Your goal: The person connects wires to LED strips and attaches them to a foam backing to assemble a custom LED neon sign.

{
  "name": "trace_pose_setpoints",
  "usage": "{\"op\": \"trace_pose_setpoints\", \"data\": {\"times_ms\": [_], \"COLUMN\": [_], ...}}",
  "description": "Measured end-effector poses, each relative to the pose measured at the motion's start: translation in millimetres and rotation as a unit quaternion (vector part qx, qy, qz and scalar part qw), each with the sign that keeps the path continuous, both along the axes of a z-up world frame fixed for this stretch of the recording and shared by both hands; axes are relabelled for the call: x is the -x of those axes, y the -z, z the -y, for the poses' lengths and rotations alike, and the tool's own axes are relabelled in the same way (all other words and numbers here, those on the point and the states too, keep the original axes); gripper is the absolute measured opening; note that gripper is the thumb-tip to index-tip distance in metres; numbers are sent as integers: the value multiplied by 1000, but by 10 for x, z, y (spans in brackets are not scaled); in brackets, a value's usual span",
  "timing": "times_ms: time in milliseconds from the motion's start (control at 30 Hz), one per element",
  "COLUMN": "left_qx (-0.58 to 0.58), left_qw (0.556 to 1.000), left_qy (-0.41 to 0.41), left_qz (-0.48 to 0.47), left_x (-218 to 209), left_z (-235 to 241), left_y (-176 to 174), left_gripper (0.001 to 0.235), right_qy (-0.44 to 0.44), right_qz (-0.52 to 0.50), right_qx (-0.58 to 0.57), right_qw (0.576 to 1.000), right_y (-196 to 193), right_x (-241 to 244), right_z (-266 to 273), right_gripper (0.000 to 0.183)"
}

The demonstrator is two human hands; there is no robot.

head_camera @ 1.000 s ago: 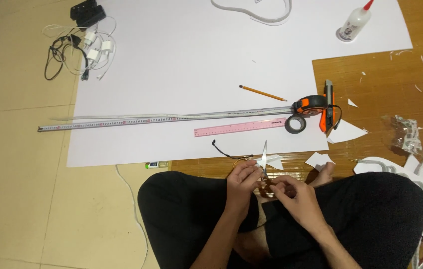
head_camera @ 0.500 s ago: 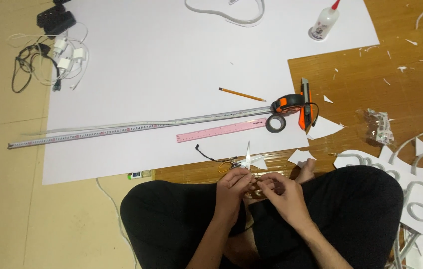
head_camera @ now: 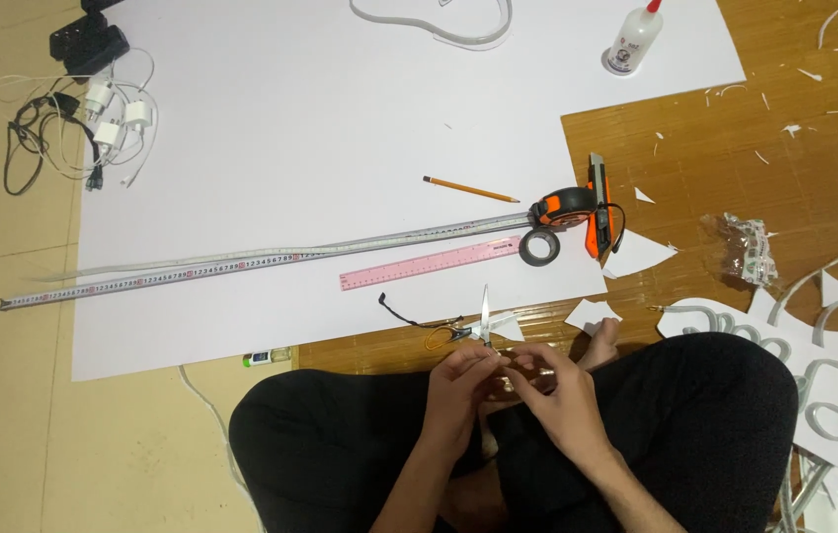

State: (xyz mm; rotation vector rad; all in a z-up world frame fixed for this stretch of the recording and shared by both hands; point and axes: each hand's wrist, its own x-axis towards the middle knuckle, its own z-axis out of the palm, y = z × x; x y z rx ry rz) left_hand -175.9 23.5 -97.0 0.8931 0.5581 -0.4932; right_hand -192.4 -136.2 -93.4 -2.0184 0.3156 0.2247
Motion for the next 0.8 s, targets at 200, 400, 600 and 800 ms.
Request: {"op": "trace_pose_setpoints", "data": {"times_ms": [200,400,600,800], "left_qx": [27,52,73,101], "left_qw": [999,998,996,994], "left_qy": [4,6,23,27], "left_qz": [-45,-44,-55,-31], "left_x": [-55,-49,-38,27], "left_z": [-14,-33,-50,-94], "left_y": [-57,48,-18,91], "left_gripper": [13,10,8,15], "right_qy": [-16,-40,-41,-41], "right_qz": [-3,-4,-17,9], "right_qx": [41,45,47,68], "right_qw": [999,998,998,997], "right_y": [-47,-82,-205,-88], "right_x": [-26,-30,-25,22], "right_z": [-33,-43,-86,-95], "right_gripper": [39,46,40,36]}}
